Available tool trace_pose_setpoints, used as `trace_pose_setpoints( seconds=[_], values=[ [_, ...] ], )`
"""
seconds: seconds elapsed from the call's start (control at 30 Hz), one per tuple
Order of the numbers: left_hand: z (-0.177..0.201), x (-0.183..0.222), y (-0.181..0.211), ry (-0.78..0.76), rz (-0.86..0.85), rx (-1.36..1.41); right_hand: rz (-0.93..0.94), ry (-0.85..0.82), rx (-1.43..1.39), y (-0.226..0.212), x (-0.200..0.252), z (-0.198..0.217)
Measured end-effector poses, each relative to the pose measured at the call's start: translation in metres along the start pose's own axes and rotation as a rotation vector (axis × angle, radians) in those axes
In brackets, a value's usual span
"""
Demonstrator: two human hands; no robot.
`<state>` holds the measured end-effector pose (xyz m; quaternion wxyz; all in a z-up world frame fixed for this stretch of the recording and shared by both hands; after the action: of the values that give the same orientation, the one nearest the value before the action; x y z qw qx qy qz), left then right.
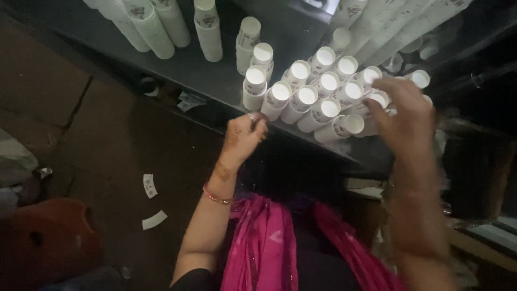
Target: Picking up paper cups, checking them, and putting them into plastic bags for packaging.
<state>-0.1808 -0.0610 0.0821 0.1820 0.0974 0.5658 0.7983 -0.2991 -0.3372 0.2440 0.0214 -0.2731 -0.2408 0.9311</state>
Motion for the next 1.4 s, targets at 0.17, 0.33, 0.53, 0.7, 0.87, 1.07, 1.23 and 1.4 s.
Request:
trace_pose_setpoints(
  seconds=[0.17,0.33,0.53,0.7,0.87,1.07,1.23,1.4],
  values=[
    [-0.017,0.013,0.007,-0.083,-0.071,-0.053,0.199,-0.193,0.033,0.002,-0.026,-0.032],
    [-0.02,0.018,0.009,-0.119,-0.063,-0.026,0.257,-0.221,0.049,-0.001,-0.028,-0.032],
    [-0.031,0.014,0.019,-0.15,-0.071,-0.07,0.199,-0.206,-0.02,0.001,-0.03,-0.017],
    [-0.036,0.014,0.052,-0.087,-0.26,-0.141,0.291,-0.181,0.241,-0.013,-0.021,-0.003],
    [-0.053,0.016,0.082,-0.165,-0.236,0.041,0.272,-0.168,-0.048,-0.061,0.018,0.022],
    [-0.108,0.037,0.03,-0.46,0.075,0.749,-0.015,-0.187,-0.165,-0.039,0.038,0.009],
    [-0.098,0.054,0.012,-0.442,0.2,0.719,0.164,-0.233,0.005,-0.003,0.032,-0.014],
    [-0.091,0.062,0.0,-0.436,0.218,0.707,0.12,-0.196,-0.017,0.001,0.032,-0.013]
  ],
)
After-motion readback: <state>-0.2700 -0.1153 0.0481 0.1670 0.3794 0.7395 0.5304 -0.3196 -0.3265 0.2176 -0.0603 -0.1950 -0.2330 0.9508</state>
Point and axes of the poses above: each hand's wrist, its own x-axis away from the middle knuckle, its own z-axis out of the back of the hand, y = z × x, the point moved 4 cm from there along -x, towards the middle knuckle, and after that the axes turned 8 degrees about -x, right-handed, at the moved point
